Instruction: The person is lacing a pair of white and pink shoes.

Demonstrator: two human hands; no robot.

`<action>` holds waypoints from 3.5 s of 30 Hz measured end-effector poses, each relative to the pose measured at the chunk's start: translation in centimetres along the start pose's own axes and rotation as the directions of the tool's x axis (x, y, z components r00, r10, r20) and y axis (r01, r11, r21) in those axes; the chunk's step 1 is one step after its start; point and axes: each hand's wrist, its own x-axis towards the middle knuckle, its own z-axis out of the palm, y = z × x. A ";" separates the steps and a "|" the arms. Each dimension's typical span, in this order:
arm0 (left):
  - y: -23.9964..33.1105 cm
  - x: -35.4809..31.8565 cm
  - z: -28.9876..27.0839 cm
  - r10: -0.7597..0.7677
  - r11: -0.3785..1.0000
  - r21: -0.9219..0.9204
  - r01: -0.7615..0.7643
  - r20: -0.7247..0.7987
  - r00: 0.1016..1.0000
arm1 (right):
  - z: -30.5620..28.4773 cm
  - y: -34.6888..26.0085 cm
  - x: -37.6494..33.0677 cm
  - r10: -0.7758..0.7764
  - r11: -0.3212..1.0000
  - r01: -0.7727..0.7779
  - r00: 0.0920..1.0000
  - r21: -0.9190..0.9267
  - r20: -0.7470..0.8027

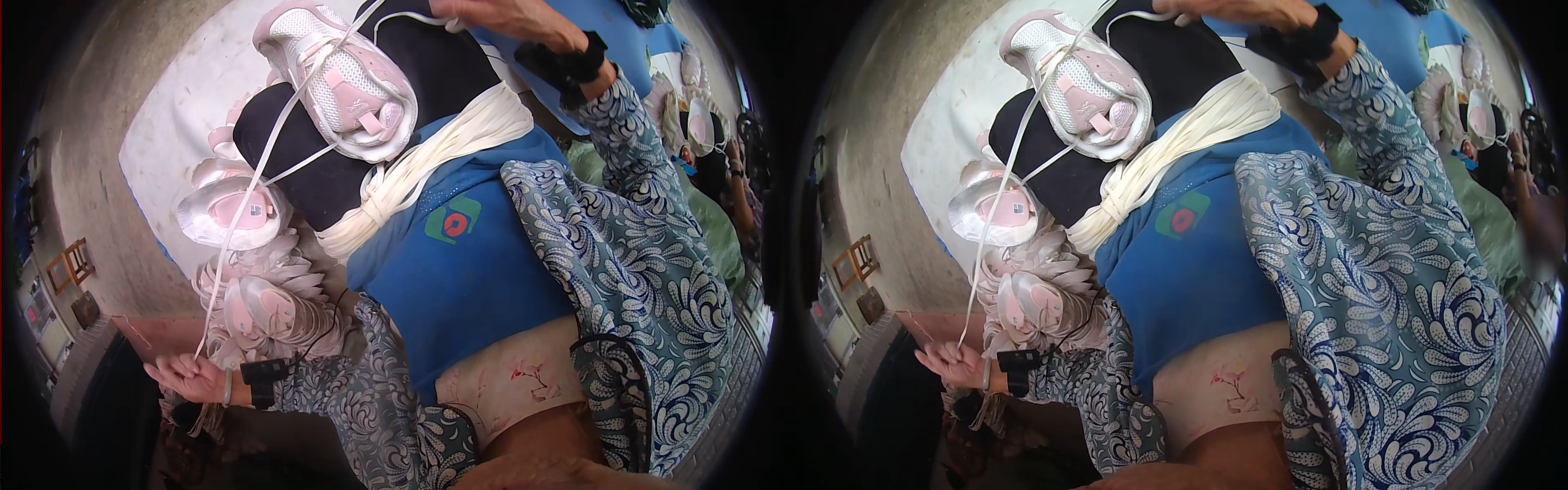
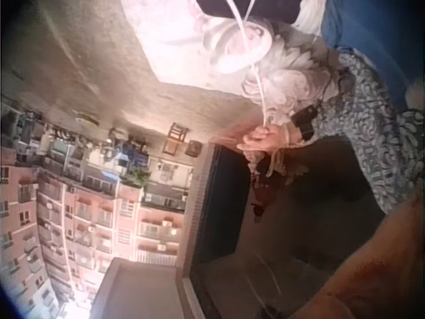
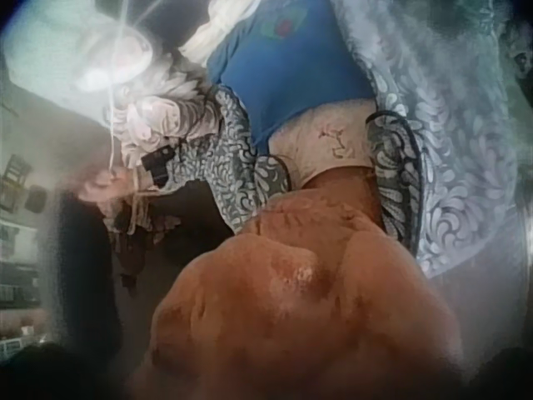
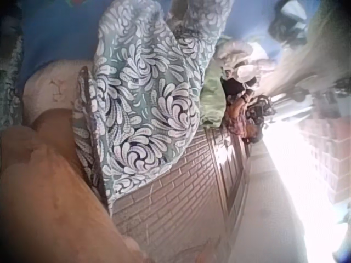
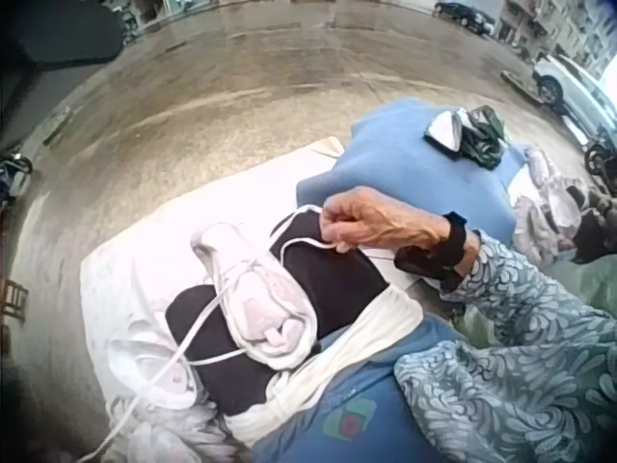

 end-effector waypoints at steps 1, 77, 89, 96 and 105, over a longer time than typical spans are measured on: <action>-0.4 -0.4 2.8 0.103 0.928 0.352 -0.122 0.072 0.992 | -0.2 0.0 -0.3 0.027 0.998 -0.027 1.000 0.054 0.006; -14.6 -3.2 26.6 -0.580 0.656 0.754 0.033 0.476 0.661 | 3.9 -3.8 5.2 -0.407 0.872 0.378 0.913 -0.311 -0.031; -15.7 -4.7 26.2 -0.493 0.697 0.717 0.012 0.467 0.734 | 2.7 -6.6 5.6 0.046 0.997 -0.055 0.987 0.058 0.156; -17.6 -4.4 25.9 -0.123 0.628 0.619 -0.471 0.677 0.726 | 6.4 -5.6 2.6 -0.312 0.882 0.220 0.935 -0.418 -0.167; -17.7 -4.8 26.3 -0.103 0.679 0.604 -0.418 0.642 0.760 | 7.2 -5.5 3.6 -0.263 0.572 0.318 0.944 -0.756 0.198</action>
